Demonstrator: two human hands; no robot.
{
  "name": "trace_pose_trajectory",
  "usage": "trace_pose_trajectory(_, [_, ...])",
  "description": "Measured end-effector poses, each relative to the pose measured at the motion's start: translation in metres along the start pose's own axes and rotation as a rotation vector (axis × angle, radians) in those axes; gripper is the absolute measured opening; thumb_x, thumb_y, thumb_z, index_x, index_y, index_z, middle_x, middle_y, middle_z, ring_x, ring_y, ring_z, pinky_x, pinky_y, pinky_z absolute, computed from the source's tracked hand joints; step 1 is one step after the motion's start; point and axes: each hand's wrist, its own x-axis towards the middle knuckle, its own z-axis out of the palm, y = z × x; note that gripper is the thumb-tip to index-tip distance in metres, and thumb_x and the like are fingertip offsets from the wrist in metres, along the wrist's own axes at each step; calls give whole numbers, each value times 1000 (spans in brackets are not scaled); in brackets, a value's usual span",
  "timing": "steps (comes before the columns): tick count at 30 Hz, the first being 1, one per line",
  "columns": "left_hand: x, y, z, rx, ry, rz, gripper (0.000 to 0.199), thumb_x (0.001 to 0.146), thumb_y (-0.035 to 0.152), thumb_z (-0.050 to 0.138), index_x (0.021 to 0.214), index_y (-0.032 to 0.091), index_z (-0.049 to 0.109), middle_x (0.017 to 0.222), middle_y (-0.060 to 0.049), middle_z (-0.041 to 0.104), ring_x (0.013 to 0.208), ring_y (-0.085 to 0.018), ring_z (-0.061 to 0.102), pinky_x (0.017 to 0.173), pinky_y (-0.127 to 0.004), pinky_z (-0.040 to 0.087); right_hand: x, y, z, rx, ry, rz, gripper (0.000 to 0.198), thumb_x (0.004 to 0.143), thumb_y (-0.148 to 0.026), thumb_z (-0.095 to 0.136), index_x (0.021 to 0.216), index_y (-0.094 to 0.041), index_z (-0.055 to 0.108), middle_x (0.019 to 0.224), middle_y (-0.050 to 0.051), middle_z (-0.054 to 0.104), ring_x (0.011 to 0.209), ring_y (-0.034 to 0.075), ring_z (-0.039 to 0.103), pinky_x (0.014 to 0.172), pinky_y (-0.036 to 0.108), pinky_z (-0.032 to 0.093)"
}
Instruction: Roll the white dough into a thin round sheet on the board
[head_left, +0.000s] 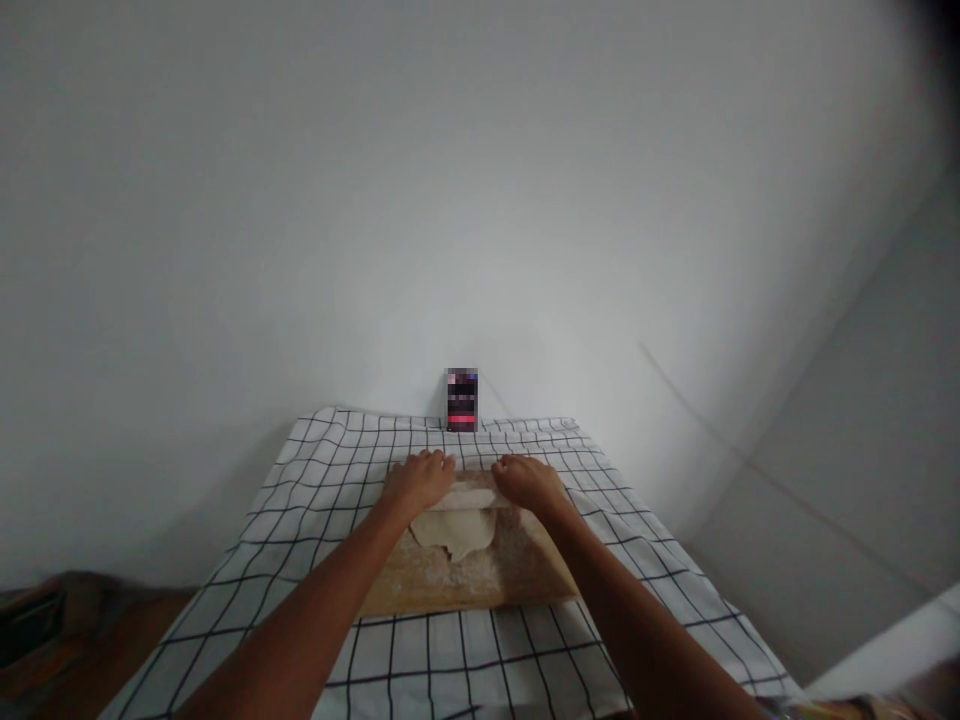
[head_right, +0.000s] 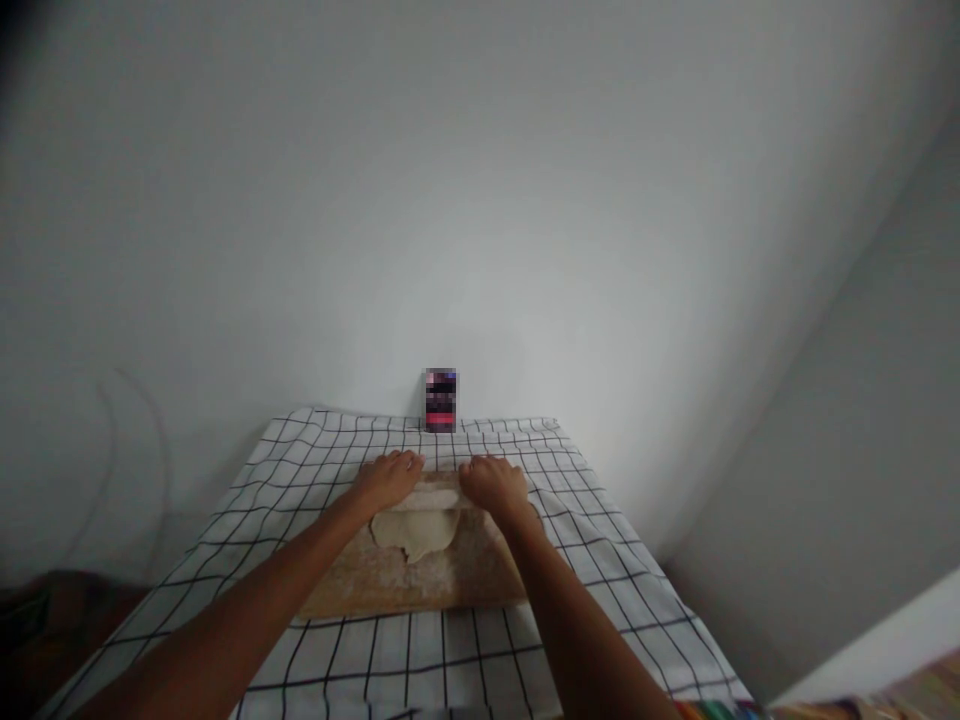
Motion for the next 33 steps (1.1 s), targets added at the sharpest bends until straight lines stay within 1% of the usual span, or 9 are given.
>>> trace_pose_trajectory(5, [-18, 5, 0, 21, 72, -26, 44, 104, 48, 31, 123, 26, 65, 128, -11, 71, 122, -30, 62, 103, -49, 44, -24, -1, 0, -21, 50, 1, 44, 104, -35, 31, 118, -20, 70, 124, 15, 72, 118, 28, 65, 95, 42, 48])
trace_pose_trajectory(10, [-49, 11, -3, 40, 172, 44, 39, 103, 36, 37, 126, 21, 64, 129, -11, 72, 126, -29, 59, 110, -46, 39, -54, -8, 2, -27, 124, -3, 45, 104, -33, 31, 109, -19, 73, 122, 13, 73, 115, 30, 66, 90, 42, 49])
trace_pose_trajectory(14, [-74, 13, -2, 52, 248, 106, 43, 102, 32, 37, 136, 15, 59, 135, -14, 67, 130, -30, 56, 114, -47, 36, -84, -17, 6, -37, 201, 12, 45, 105, -31, 30, 103, -18, 73, 116, 14, 74, 111, 29, 67, 93, 44, 47])
trace_pose_trajectory(18, [-90, 13, 2, 62, 286, 150, 44, 102, 30, 37, 136, 13, 59, 142, -15, 63, 135, -29, 52, 118, -47, 33, -110, -21, 16, -27, 257, 35, 44, 107, -36, 31, 111, -20, 71, 133, 15, 68, 121, 29, 63, 96, 43, 46])
trace_pose_trajectory(21, [-91, 12, 3, 69, 298, 165, 44, 102, 29, 37, 136, 13, 60, 143, -15, 63, 137, -30, 51, 120, -50, 31, -119, -18, 23, -14, 307, 20, 42, 108, -39, 33, 121, -21, 69, 146, 15, 59, 133, 29, 56, 109, 48, 38])
trace_pose_trajectory(23, [-87, 12, 3, 72, 298, 168, 43, 102, 28, 37, 135, 15, 60, 142, -15, 64, 137, -30, 51, 119, -51, 31, -117, -15, 25, -3, 312, -1, 42, 109, -39, 32, 121, -22, 69, 145, 14, 61, 133, 28, 56, 113, 48, 34])
trace_pose_trajectory(26, [-79, 12, 2, 79, 285, 159, 43, 101, 30, 39, 134, 15, 62, 140, -14, 65, 136, -30, 53, 118, -49, 33, -104, -10, 21, 18, 285, -46, 44, 109, -37, 30, 114, -23, 71, 134, 10, 69, 123, 25, 63, 109, 43, 38])
trace_pose_trajectory(30, [-64, 11, 0, 86, 255, 113, 45, 102, 33, 38, 138, 16, 60, 138, -14, 67, 132, -31, 57, 115, -49, 36, -75, -4, 11, 24, 254, -81, 49, 109, -38, 27, 110, -21, 73, 124, 10, 74, 116, 25, 66, 101, 39, 43])
trace_pose_trajectory(33, [-50, 9, -1, 85, 216, 82, 43, 103, 34, 36, 133, 20, 63, 135, -12, 69, 128, -28, 60, 111, -45, 40, -49, 1, 7, 26, 215, -100, 52, 108, -41, 26, 110, -21, 74, 120, 11, 75, 114, 25, 67, 97, 37, 45])
